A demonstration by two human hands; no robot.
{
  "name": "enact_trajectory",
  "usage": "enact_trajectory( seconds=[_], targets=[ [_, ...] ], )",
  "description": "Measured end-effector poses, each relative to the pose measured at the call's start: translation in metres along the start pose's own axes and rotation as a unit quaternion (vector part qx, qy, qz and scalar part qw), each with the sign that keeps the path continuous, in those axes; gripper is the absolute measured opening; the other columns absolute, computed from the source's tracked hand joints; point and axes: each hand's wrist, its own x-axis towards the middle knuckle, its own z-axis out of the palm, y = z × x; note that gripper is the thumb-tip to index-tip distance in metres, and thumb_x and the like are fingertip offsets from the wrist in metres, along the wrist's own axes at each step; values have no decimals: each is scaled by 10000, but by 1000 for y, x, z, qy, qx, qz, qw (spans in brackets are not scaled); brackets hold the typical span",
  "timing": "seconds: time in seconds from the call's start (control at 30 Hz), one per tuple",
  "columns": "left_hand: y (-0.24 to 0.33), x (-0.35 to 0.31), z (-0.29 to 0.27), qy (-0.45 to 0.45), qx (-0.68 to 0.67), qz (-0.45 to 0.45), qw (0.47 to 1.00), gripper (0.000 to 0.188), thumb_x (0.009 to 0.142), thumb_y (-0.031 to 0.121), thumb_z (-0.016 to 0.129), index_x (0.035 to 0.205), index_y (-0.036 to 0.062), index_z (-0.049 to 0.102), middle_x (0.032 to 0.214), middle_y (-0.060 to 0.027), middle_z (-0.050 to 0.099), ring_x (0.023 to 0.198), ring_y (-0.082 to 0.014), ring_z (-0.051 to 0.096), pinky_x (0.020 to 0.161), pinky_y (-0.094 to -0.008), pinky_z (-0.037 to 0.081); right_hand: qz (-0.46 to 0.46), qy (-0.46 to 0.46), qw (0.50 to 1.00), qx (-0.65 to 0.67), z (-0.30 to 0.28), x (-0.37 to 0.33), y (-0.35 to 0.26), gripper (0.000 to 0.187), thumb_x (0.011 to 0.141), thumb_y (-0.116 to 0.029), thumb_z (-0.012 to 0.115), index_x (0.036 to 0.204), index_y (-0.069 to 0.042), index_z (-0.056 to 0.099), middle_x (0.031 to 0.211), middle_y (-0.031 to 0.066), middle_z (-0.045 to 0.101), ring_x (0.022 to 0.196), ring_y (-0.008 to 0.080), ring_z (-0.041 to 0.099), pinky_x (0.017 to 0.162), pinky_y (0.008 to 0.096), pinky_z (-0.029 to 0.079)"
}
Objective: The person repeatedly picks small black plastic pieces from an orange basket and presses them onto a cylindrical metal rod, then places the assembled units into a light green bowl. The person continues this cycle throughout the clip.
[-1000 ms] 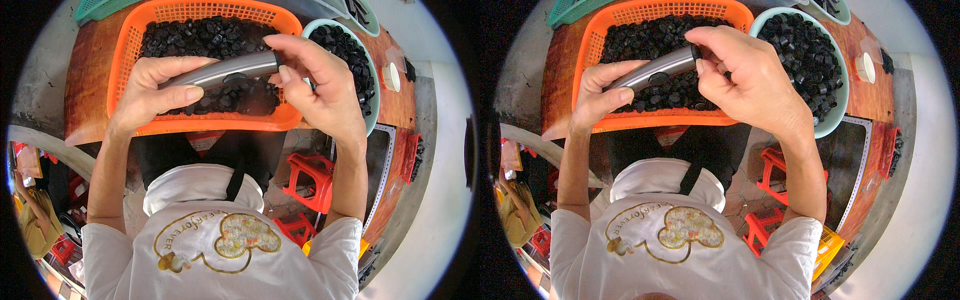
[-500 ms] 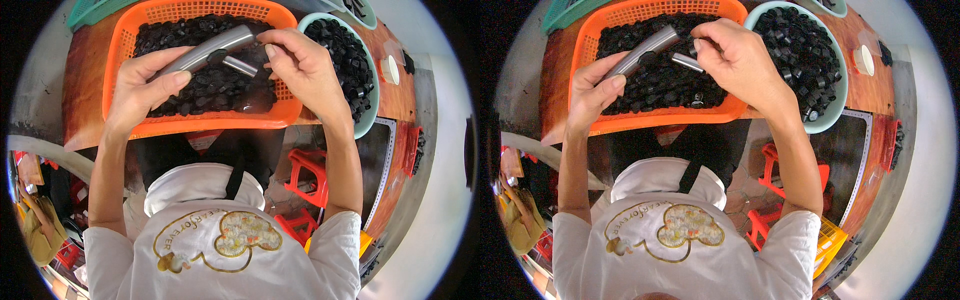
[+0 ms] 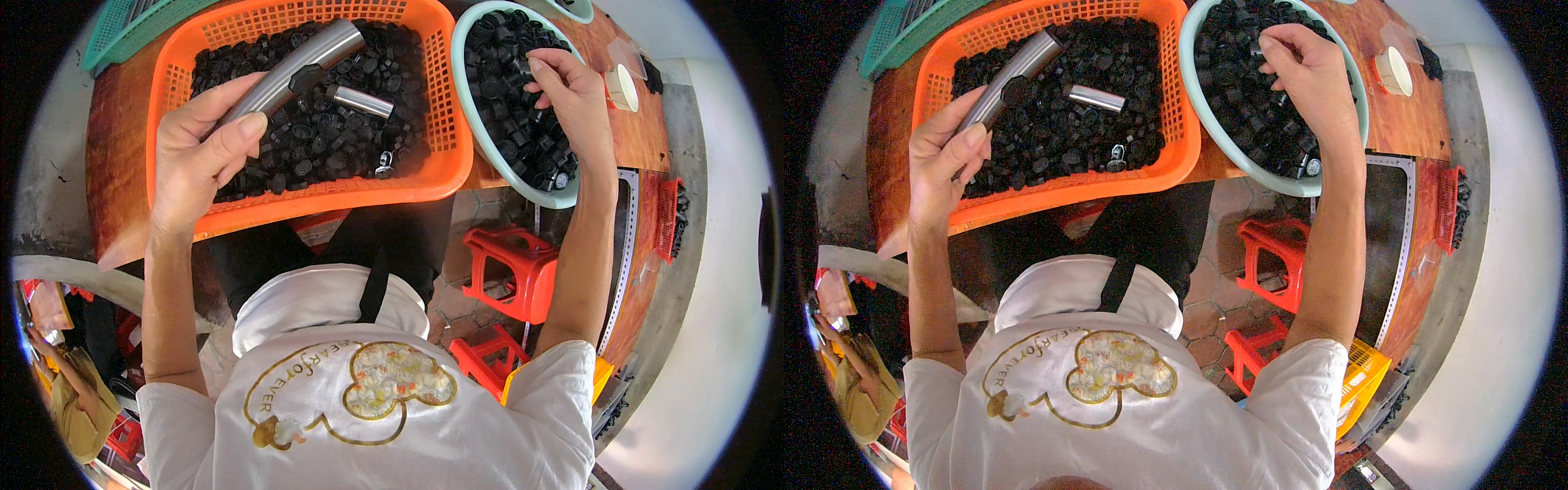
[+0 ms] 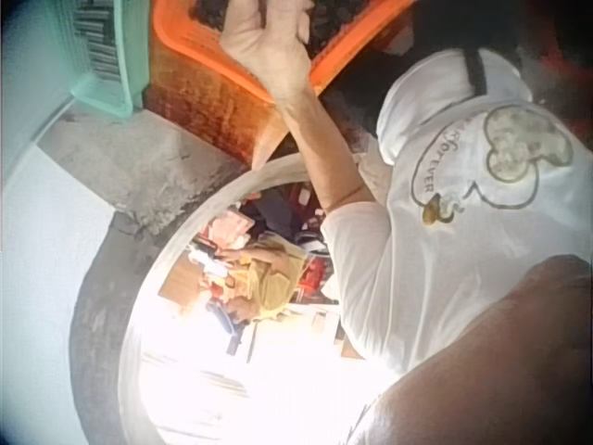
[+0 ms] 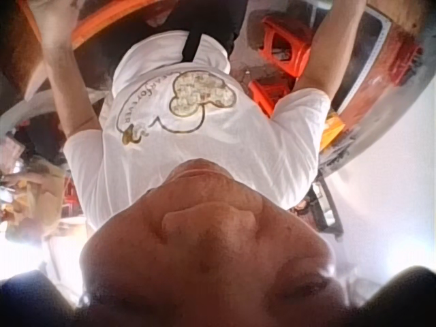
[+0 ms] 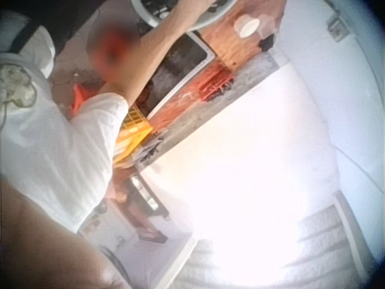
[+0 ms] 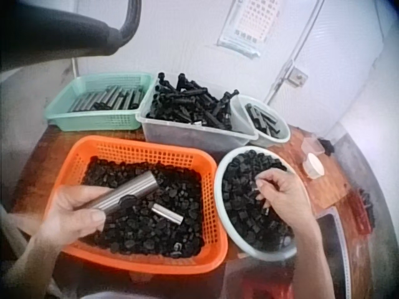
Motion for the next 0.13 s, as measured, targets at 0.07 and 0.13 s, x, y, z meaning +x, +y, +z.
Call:
enact_trajectory(
  seconds=[0.07,0.13],
  targets=[
    [-2,1,1,13,1,-1,1000,465,901,205,720,1302,-9,622,737,-32,612,496,-14,411,427,-171,252,-24,-21,999,9,5,-2,-6,253,979,-176,628,1162,-9,680,936,12,686,795,81,654,642,208,489],
    [-4,2,0,18,-7,-2,1000,488,898,213,731,1318,-5,612,740,-42,613,495,-19,414,426,-172,258,-42,-45,998,-5,12,-2,-14,253,977,-174,631,1172,-21,681,970,26,698,835,103,674,673,223,506]
  ],
)
